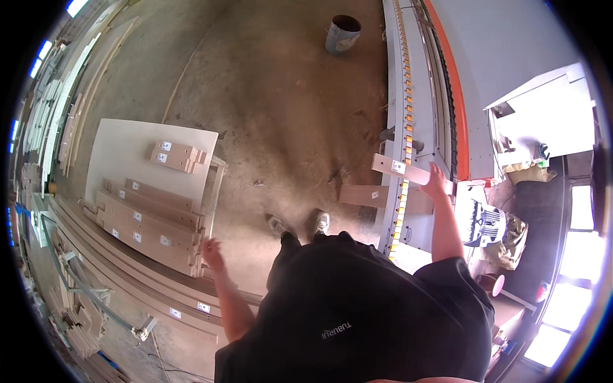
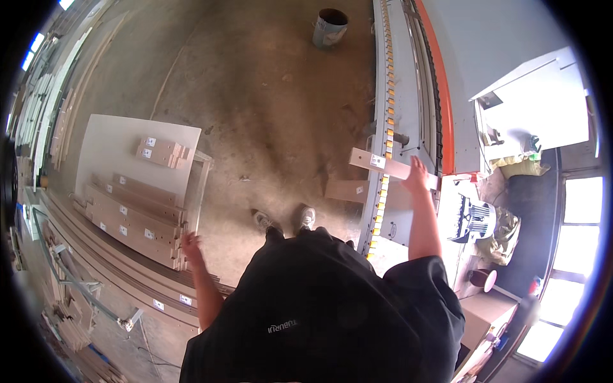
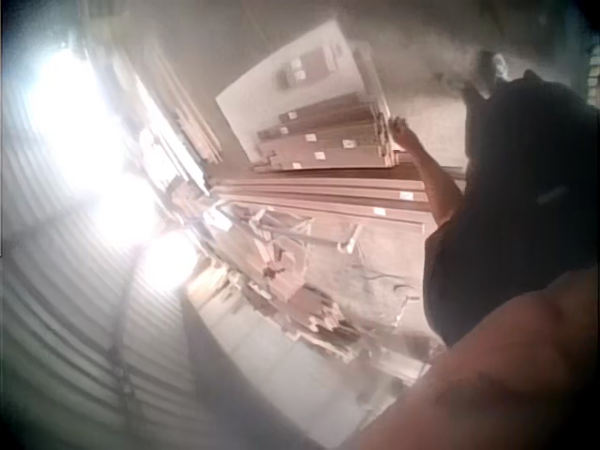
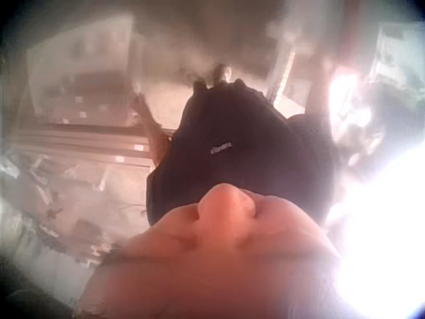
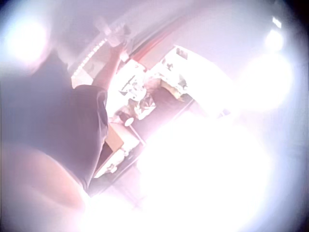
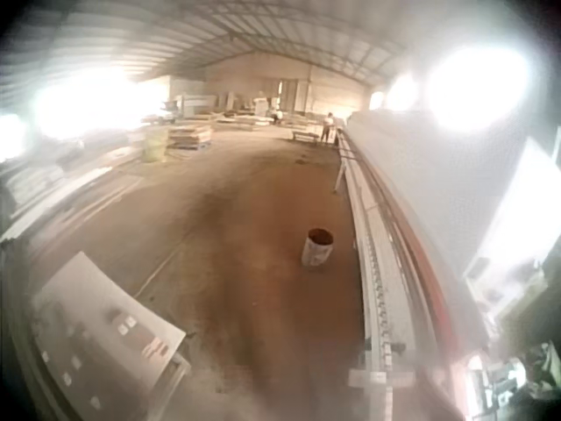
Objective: The person picks up wooden planks from a stack, places them on a conveyor belt, and then retrieves them. The person repeats this process multiple times, handling the planks by hand.
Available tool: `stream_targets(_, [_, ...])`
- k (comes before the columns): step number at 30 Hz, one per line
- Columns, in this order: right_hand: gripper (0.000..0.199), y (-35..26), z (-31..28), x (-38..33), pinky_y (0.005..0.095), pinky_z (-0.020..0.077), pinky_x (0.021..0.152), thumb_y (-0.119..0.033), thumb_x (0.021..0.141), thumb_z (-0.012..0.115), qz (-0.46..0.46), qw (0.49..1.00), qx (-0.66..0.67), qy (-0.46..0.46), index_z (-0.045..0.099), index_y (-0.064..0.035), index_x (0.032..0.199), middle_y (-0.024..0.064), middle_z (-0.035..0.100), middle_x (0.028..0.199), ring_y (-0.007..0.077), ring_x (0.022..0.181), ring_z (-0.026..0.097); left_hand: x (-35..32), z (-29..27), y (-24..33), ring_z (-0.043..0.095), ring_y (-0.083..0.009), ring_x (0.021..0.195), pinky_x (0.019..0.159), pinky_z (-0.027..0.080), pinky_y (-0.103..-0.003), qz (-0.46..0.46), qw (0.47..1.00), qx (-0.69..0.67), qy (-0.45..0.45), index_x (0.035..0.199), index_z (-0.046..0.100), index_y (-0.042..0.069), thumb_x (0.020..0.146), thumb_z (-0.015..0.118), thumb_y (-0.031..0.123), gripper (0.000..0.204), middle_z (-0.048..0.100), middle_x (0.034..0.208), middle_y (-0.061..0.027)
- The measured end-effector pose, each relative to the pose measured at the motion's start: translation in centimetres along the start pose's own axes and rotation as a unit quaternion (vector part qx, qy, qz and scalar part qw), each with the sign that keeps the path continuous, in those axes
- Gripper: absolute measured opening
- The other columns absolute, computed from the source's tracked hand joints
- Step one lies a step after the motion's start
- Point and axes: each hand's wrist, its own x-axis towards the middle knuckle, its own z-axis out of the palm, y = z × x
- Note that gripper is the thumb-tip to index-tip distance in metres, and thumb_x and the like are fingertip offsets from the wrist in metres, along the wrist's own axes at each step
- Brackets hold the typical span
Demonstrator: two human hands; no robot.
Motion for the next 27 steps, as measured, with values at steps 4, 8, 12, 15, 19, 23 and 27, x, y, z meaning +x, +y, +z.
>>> stream_targets(4, [0.091, 4.9, 3.0, -0.7, 0.0424, 0.0458, 0.111, -0.018, 0.064, 0.087, 0.039, 0.989, -0.084, -0.120, 0.046, -0.0151, 0.146, 0.0060, 0.054, 0.146, 0.0280, 0.136, 0.051, -5.2, 11.6, 1.5, 0.068, -0.0136, 0.083, 0.074, 0.055, -0.029, -0.014, 0.970, 0.119, -0.213, 0.119, 0.066, 0.002, 0.094, 0.065, 0.007, 0.025, 0.070, 0.095, -0.0045])
stream_targets(8, [0.076, 1.9, 1.9, -0.9, 0.0452, 0.0523, 0.100, -0.027, 0.066, 0.087, -0.001, 0.982, -0.067, -0.179, 0.055, -0.0152, 0.134, 0.0078, 0.061, 0.132, 0.0300, 0.124, 0.061, -8.8, 19.5, 2.9, 0.070, -0.0181, 0.082, 0.076, 0.056, -0.032, 0.091, 0.918, 0.206, -0.326, 0.119, 0.068, 0.004, 0.096, 0.067, 0.014, 0.025, 0.073, 0.090, -0.0091])
stream_targets(12, [0.076, -7.1, -2.8, -5.0, 0.0456, 0.0530, 0.097, -0.040, 0.071, 0.082, -0.087, 0.989, 0.028, -0.117, 0.055, -0.0124, 0.136, 0.0112, 0.061, 0.131, 0.0325, 0.120, 0.063, -11.5, 26.2, 6.6, 0.072, -0.0170, 0.091, 0.080, 0.057, -0.033, 0.031, 0.883, 0.138, -0.448, 0.128, 0.063, 0.004, 0.100, 0.068, 0.023, 0.034, 0.075, 0.101, -0.0094])
stream_targets(15, [0.076, -14.1, -3.0, -7.3, 0.0453, 0.0544, 0.095, -0.044, 0.075, 0.077, -0.200, 0.975, 0.072, -0.060, 0.053, -0.0119, 0.139, 0.0129, 0.060, 0.133, 0.0329, 0.117, 0.065, -13.5, 31.1, 11.3, 0.070, -0.0202, 0.103, 0.086, 0.056, -0.035, -0.119, 0.850, -0.017, -0.513, 0.132, 0.059, 0.003, 0.102, 0.067, 0.025, 0.038, 0.072, 0.116, -0.0109])
stream_targets(19, [0.076, -24.7, -5.4, -9.5, 0.0453, 0.0556, 0.093, -0.042, 0.074, 0.077, -0.309, 0.938, 0.105, -0.116, 0.053, -0.0126, 0.140, 0.0116, 0.060, 0.135, 0.0319, 0.115, 0.066, -14.2, 34.4, 13.2, 0.067, -0.0211, 0.109, 0.093, 0.054, -0.037, -0.284, 0.792, -0.177, -0.511, 0.130, 0.059, 0.002, 0.103, 0.064, 0.031, 0.040, 0.067, 0.125, -0.0117])
stream_targets(23, [0.076, -29.5, -5.8, -10.1, 0.0448, 0.0553, 0.093, -0.042, 0.072, 0.079, -0.354, 0.922, 0.064, -0.141, 0.054, -0.0132, 0.138, 0.0100, 0.062, 0.132, 0.0304, 0.112, 0.067, -11.9, 32.4, 10.3, 0.065, -0.0194, 0.097, 0.095, 0.054, -0.042, -0.277, 0.870, -0.269, -0.307, 0.116, 0.061, 0.006, 0.105, 0.058, 0.040, 0.036, 0.066, 0.110, -0.0079])
stream_targets(27, [0.076, -29.6, -6.8, -9.9, 0.0441, 0.0554, 0.093, -0.040, 0.074, 0.078, -0.391, 0.908, 0.035, -0.146, 0.053, -0.0138, 0.140, 0.0099, 0.065, 0.130, 0.0307, 0.113, 0.067, -5.9, 27.3, 8.1, 0.064, -0.0187, 0.092, 0.091, 0.056, -0.041, -0.250, 0.889, -0.329, -0.195, 0.114, 0.058, 0.008, 0.105, 0.057, 0.035, 0.029, 0.066, 0.104, -0.0056])
